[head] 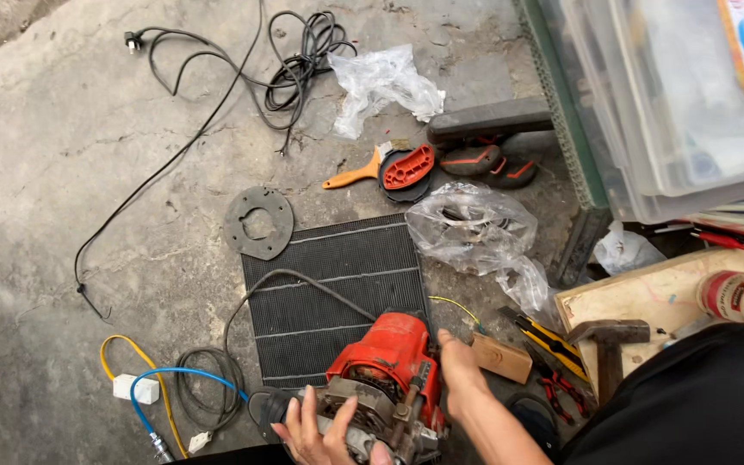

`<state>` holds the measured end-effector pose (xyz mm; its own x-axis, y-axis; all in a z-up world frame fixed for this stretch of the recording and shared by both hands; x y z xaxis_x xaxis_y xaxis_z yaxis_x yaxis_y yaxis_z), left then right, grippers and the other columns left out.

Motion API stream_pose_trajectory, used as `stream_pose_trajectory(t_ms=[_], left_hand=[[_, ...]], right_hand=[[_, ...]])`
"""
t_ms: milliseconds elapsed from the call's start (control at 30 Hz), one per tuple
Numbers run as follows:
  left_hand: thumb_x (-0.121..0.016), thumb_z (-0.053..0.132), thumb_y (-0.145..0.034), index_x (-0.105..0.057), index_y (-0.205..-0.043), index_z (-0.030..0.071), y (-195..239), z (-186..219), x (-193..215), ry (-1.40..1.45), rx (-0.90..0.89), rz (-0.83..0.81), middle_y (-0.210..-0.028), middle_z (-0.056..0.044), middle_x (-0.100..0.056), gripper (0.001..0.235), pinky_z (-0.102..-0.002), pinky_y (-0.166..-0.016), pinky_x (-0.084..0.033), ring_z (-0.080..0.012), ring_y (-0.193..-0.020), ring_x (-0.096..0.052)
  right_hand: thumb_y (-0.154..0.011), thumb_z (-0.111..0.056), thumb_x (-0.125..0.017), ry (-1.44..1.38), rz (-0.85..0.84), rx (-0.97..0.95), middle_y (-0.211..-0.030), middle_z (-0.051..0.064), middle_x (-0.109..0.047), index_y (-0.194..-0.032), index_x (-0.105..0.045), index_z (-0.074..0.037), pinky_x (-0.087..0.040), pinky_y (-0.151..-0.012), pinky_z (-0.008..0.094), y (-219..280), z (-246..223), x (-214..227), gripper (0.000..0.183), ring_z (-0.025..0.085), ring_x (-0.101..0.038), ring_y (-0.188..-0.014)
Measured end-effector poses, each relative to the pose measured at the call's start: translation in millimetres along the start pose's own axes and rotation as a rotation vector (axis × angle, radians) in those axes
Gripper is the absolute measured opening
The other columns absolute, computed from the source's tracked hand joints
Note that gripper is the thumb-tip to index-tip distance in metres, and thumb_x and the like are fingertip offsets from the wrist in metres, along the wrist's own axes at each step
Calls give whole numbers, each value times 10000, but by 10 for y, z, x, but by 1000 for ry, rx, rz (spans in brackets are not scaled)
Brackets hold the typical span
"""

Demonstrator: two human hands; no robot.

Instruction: The person aligns and fits a silver motor casing onto a red motor assembly, then uses a hammer to tap the casing into place. The person rotates the assembly to check alignment and continues tapping with the hammer to secure the parts.

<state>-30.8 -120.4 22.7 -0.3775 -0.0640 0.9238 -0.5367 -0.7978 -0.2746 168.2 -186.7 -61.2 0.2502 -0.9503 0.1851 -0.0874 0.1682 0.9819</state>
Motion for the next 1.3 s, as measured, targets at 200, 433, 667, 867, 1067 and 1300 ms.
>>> stream_pose_trajectory(t_ms=[200, 433, 667, 867, 1067, 1300], left_hand=[[-326, 784, -983, -799, -1082, 321, -146, 106, -48, 77, -66, 129, -1564, -141, -594, 670, -642, -1438, -186, -397, -1529, -487], [-375, 770, -951, -822, -1087, 310, -126, 184, 53, 83, 9, 51, -1587, -102, -566, 656, -663, -1448, -158, -383, -1577, -441], [-322, 775, -1027, -777, -1157, 276, -187, 234, 94, 116, -82, 123, -1581, -143, -569, 687, -658, -1436, -176, -407, -1564, -464], [-344, 778, -985, -790, -1127, 308, -198, 252, 34, 93, -82, 142, -1580, -122, -579, 664, -658, -1439, -193, -378, -1544, -478], [-371, 752, -1007, -773, -1155, 265, -182, 263, 99, 141, -61, 109, -1603, -139, -558, 648, -653, -1452, -149, -398, -1589, -437], [-358, 762, -1015, -772, -1165, 273, -171, 203, 84, 132, -80, 90, -1613, -142, -542, 658, -643, -1451, -139, -378, -1607, -406]], right_hand=[[-1076, -395, -545, -99, -173, -144, -1479, 322, -683, -1682, -493, -154, -521, -1090, 504, -46, -194, 208, 654, 438, -679, -1280], [-1159, -349, -426, -155, -141, -127, -1548, 263, -696, -1714, -425, -118, -368, -1313, 518, 598, -495, 390, 601, 409, -598, -1503], [-1095, -350, -566, -91, -234, -145, -1763, 384, -318, -1775, -292, -205, -228, -1394, 589, 929, -581, 294, 747, 490, -312, -1680], [-1073, -310, -610, -52, -108, -46, -1636, 252, -621, -1660, -487, -92, -314, -1367, 555, 818, -531, 357, 638, 424, -514, -1583], [-1144, -225, -575, -23, -42, 6, -1368, 304, -791, -1591, -597, -68, -374, -1326, 556, 1184, -608, 416, 474, 427, -683, -1404], [-1133, -294, -540, -67, -113, -36, -1491, 326, -637, -1695, -437, -94, -264, -1395, 517, 1132, -546, 358, 605, 402, -525, -1577]])
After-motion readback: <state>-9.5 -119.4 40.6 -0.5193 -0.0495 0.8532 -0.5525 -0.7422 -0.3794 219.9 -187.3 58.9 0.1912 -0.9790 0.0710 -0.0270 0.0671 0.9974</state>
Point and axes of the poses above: each hand's wrist, its own y-axis away from the middle knuckle, its own x-axis out of the back of the hand, z = x × y, the point moved 1 cm from there along -y, towards the middle knuckle
